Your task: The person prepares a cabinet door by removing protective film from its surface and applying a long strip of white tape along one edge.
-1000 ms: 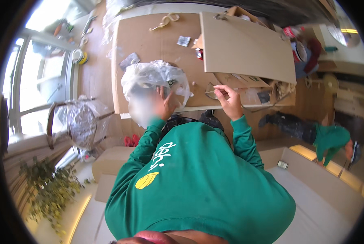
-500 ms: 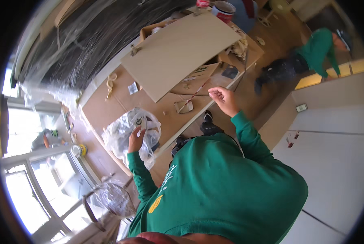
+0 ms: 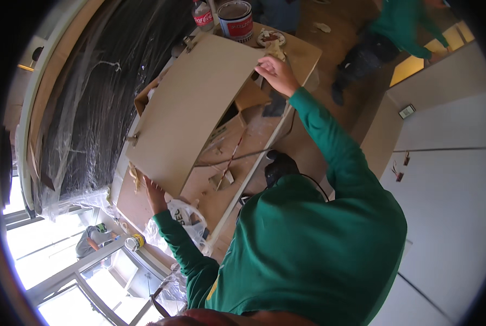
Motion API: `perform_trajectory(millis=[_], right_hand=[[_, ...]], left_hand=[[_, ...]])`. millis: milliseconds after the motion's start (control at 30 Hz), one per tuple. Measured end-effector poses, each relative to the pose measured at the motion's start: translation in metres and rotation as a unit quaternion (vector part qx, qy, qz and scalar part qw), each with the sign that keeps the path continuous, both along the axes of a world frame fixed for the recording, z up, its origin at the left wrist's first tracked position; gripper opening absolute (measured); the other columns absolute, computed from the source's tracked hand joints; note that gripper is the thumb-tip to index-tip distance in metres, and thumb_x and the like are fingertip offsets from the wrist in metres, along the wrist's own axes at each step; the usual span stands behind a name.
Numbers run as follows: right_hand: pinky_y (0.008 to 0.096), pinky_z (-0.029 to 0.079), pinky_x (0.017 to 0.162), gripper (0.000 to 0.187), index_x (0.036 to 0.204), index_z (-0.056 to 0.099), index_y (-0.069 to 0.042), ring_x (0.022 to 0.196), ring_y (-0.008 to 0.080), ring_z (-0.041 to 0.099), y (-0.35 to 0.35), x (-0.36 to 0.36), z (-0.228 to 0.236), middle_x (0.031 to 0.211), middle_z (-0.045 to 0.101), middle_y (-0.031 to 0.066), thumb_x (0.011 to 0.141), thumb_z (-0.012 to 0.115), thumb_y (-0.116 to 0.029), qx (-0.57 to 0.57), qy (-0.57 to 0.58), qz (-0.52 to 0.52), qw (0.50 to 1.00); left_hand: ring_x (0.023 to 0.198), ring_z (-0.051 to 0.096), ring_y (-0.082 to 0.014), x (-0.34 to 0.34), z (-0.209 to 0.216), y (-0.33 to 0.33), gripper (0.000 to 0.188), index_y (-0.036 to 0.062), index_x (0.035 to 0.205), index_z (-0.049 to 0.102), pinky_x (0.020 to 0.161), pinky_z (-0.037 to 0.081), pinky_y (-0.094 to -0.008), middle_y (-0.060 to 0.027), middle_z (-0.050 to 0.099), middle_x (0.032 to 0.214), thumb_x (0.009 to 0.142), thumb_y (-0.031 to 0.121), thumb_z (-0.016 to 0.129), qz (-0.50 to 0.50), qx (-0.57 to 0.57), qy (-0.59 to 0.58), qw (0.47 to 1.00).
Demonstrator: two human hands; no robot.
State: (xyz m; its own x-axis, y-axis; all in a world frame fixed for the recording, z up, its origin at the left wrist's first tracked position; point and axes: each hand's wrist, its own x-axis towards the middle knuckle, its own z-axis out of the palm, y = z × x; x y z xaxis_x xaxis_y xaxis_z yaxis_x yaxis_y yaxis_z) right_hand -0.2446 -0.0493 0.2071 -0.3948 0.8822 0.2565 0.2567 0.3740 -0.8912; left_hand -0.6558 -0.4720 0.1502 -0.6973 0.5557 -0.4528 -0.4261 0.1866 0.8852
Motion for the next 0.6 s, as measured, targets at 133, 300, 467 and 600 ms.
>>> perform_trajectory(millis=[133, 300, 467, 600], right_hand=[[0.0445, 0.053, 0.093, 0.087, 0.128, 0.061, 0.005, 0.113, 0.0363, 0.066, 0.123, -0.048, -0.025, 0.121, 0.066, 0.0260, 0.083, 0.068, -0.069, 0.023, -0.192, 0.004, 0.981], [0.0476, 0.053, 0.089, 0.096, 0.120, 0.061, 0.008, 0.102, 0.0392, 0.069, 0.183, -0.090, -0.023, 0.111, 0.069, 0.0257, 0.078, 0.064, -0.078, -0.113, -0.323, 0.185, 0.921], [0.0490, 0.053, 0.081, 0.077, 0.109, 0.062, 0.005, 0.087, 0.0409, 0.068, 0.120, -0.069, 0.005, 0.093, 0.069, 0.0249, 0.083, 0.069, -0.067, -0.027, -0.152, 0.179, 0.972], [0.0502, 0.052, 0.077, 0.056, 0.108, 0.060, -0.001, 0.086, 0.0387, 0.068, 0.056, -0.057, 0.061, 0.091, 0.068, 0.0205, 0.086, 0.075, -0.050, -0.069, -0.093, 0.300, 0.947]], left_hand=[[0.105, 0.065, -0.0207, 0.001, 0.015, 0.025, 0.071, 0.0002, 0.140, 0.053, 0.086, 0.054, -0.0332, -0.0112, 0.065, 0.124, 0.100, 0.060, 0.054, 0.005, -0.044, 0.021, 0.999], [0.103, 0.065, -0.0226, 0.022, 0.011, 0.046, 0.075, -0.0007, 0.143, 0.050, 0.088, 0.055, -0.0338, -0.0140, 0.063, 0.127, 0.099, 0.060, 0.056, 0.147, -0.187, 0.042, 0.970], [0.129, 0.051, -0.0280, 0.076, -0.018, -0.022, 0.073, 0.0027, 0.156, 0.034, 0.114, 0.038, -0.0390, -0.0170, 0.048, 0.150, 0.106, 0.055, 0.042, 0.270, -0.132, 0.152, 0.941], [0.140, 0.042, -0.0310, 0.180, -0.006, -0.099, 0.071, 0.0030, 0.158, 0.028, 0.120, 0.031, -0.0395, -0.0193, 0.036, 0.160, 0.108, 0.052, 0.037, 0.330, -0.208, 0.134, 0.911]])
